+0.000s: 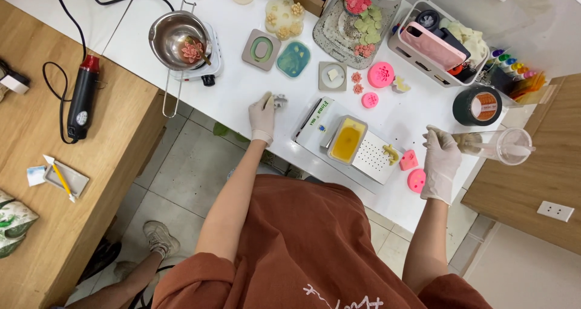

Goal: Heating wax with a heat gun, pouring liquid wax into molds, and unmolding decorative candle pieces.

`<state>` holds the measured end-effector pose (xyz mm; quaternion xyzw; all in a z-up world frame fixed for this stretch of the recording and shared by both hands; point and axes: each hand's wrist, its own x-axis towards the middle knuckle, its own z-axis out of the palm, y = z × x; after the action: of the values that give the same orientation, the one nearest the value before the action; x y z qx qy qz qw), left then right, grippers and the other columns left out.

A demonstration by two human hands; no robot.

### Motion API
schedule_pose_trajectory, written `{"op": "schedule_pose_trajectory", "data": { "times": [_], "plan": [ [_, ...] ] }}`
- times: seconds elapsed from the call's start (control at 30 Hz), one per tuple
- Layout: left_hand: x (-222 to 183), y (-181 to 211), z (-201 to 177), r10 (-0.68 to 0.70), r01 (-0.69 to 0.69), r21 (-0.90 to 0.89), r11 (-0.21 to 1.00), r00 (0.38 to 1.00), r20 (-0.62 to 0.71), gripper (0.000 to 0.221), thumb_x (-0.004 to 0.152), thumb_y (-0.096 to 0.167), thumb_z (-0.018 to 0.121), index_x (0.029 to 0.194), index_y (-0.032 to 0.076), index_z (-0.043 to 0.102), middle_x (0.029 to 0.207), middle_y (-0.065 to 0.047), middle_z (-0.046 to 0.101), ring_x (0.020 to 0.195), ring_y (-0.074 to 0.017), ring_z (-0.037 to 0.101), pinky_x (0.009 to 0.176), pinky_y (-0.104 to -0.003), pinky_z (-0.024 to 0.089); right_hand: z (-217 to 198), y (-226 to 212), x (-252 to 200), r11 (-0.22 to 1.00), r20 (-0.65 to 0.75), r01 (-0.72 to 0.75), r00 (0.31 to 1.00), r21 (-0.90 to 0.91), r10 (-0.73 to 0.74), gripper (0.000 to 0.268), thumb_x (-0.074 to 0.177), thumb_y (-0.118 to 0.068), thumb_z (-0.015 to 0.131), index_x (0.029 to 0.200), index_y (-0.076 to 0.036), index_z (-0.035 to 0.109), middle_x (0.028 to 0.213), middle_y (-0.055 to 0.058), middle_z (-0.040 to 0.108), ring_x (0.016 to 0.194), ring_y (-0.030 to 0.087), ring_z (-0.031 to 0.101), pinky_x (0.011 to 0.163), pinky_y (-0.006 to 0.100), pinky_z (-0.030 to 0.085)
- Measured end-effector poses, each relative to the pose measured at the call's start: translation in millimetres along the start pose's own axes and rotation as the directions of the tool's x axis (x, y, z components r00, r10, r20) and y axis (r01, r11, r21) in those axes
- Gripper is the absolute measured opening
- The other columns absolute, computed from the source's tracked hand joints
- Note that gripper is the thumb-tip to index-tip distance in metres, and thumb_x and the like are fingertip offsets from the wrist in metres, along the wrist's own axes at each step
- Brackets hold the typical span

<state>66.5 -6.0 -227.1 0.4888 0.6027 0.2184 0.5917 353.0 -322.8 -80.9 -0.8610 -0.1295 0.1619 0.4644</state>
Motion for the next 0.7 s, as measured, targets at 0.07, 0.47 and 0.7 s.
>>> {"op": "schedule_pose_trajectory", "data": {
  "times": [0.07,0.47,0.7],
  "plan": [
    [-8.0,7.4,-3.0,0.054,-0.049,0.097,0.994,0.997,-0.057,0.045,0.102,0.022,0.058,0.14,-0.001,0.057,0.125,-0.021,0.053,0.105,-0.0266,0.057,0.098,-0.038,0.047,6.1,-10.5,6.8,0.998,0.027,-0.005,1.0,-0.056,0.006,0.023,0.104,-0.013,0.063,0.121,-0.001,0.072,0.103,0.007,0.074,0.09,0.01,0.068,0.081,0.024,0.055],
    [-100.6,0.5,-59.5,0.048,0.008,0.346,0.938,0.987,-0.153,0.053,0.098,0.022,0.063,0.141,-0.004,0.049,0.143,-0.021,0.039,0.111,-0.0277,0.056,0.103,-0.037,0.047,72.2,7.7,117.7,0.827,0.195,0.361,0.932,-0.431,-0.306,0.055,0.083,-0.021,0.081,0.133,-0.008,0.065,0.122,0.019,0.066,0.103,0.032,0.067,0.091,0.042,0.053],
    [-164.6,-0.9,-86.0,0.048,0.01,0.361,0.933,0.987,-0.151,0.035,0.099,0.026,0.064,0.127,0.005,0.067,0.127,-0.014,0.058,0.103,-0.023,0.059,0.094,-0.034,0.051,117.8,75.2,169.4,0.747,0.231,0.473,0.881,-0.468,-0.413,0.051,0.084,-0.02,0.086,0.13,-0.007,0.068,0.117,0.022,0.066,0.105,0.038,0.065,0.091,0.045,0.054]
  ]
}}
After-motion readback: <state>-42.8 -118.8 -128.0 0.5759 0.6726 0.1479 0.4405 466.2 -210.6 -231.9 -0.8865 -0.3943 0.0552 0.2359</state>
